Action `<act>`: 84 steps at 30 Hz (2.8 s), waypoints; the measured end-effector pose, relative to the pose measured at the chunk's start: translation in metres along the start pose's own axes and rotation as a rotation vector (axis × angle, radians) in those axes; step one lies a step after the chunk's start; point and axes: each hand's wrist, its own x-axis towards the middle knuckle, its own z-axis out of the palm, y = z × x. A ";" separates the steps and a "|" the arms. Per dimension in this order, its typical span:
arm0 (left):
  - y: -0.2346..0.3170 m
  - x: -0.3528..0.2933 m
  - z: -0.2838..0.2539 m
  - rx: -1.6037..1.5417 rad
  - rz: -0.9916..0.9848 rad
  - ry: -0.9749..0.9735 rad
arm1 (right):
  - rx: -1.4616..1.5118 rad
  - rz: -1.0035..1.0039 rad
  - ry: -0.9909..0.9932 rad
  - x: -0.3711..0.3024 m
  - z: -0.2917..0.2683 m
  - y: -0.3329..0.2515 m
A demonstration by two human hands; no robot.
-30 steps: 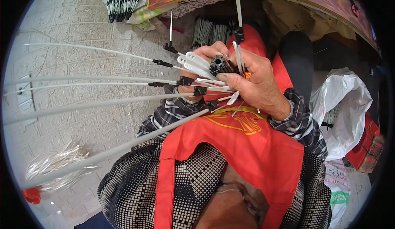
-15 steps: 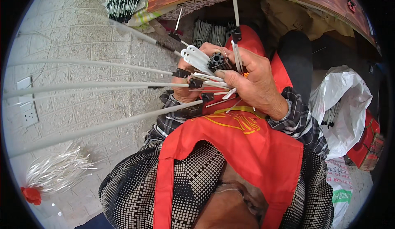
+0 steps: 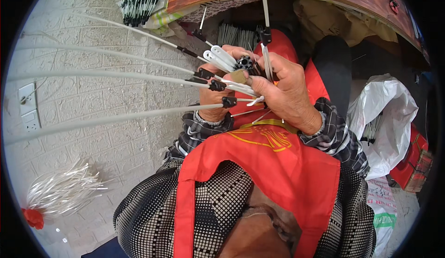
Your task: Assembling plastic components onto bundles of white wires and using pliers to secure or trim them.
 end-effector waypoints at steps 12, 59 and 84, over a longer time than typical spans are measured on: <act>0.007 0.001 0.003 0.126 0.052 0.009 | -0.047 -0.007 -0.001 -0.001 -0.005 -0.002; -0.016 0.019 -0.033 -0.078 0.098 -0.348 | 0.295 0.222 -0.159 0.009 -0.021 -0.011; 0.003 0.020 -0.038 -0.105 -0.065 -0.399 | 0.095 0.030 -0.168 0.007 -0.021 -0.013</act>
